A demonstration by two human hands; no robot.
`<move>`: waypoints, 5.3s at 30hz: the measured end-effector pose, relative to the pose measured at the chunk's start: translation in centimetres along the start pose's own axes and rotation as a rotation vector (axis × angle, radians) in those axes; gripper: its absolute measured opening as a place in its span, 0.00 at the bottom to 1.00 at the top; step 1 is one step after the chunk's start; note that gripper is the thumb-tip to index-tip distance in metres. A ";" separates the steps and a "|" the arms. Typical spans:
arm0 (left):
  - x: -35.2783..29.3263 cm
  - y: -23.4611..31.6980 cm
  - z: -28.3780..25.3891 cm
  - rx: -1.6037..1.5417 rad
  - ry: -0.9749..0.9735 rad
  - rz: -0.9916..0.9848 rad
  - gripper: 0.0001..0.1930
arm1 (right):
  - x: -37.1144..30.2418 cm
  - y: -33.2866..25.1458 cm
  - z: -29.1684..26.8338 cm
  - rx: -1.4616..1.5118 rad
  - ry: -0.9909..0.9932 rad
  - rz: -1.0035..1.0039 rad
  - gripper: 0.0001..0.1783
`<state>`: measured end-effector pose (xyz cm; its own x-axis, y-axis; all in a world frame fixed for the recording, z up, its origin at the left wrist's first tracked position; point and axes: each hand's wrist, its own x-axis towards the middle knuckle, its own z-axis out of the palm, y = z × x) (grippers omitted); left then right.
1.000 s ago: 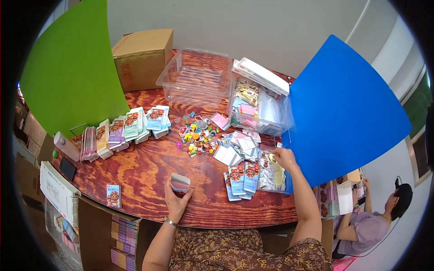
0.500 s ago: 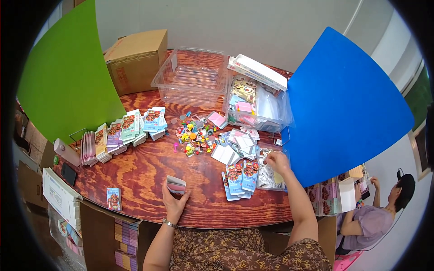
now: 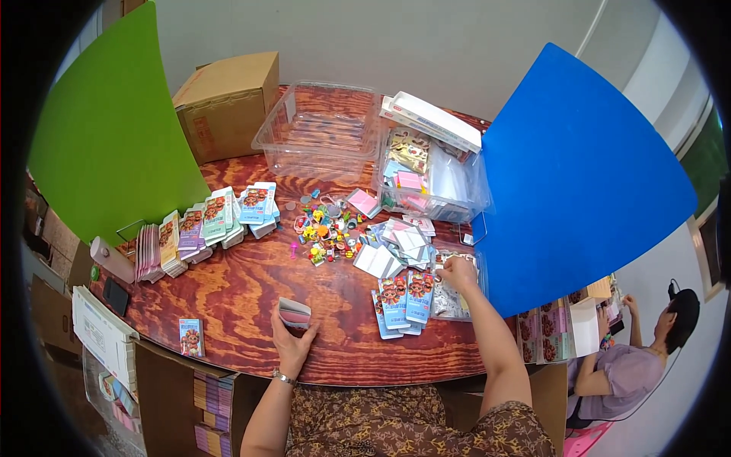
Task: The person is sorting small colorful toy components into a cup and then placing them into packaging bags.
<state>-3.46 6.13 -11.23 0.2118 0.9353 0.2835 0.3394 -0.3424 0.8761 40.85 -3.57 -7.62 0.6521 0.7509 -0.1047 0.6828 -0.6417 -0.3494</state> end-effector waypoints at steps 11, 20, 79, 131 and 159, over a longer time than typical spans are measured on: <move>-0.1 -0.6 0.0 0.029 0.014 0.058 0.49 | 0.4 1.5 0.1 0.052 -0.039 0.014 0.12; 0.0 -0.3 -0.1 0.018 0.011 0.049 0.49 | -2.8 2.5 -5.8 0.232 -0.183 0.017 0.19; -0.9 1.8 -1.6 0.080 0.045 0.353 0.42 | -14.1 -21.7 5.9 0.595 -0.106 -0.961 0.15; -1.2 1.7 -3.7 -0.078 0.009 0.278 0.18 | -15.1 -23.7 5.2 0.164 0.011 -1.336 0.20; 1.8 -1.0 -11.6 0.133 -0.131 -0.102 0.25 | -15.4 -21.0 5.9 0.301 -0.113 -1.093 0.23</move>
<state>-14.00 9.24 -7.08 0.2849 0.9490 0.1353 0.4816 -0.2637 0.8358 14.52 -0.80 -4.17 -0.2870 0.9047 0.3149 0.7504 0.4166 -0.5131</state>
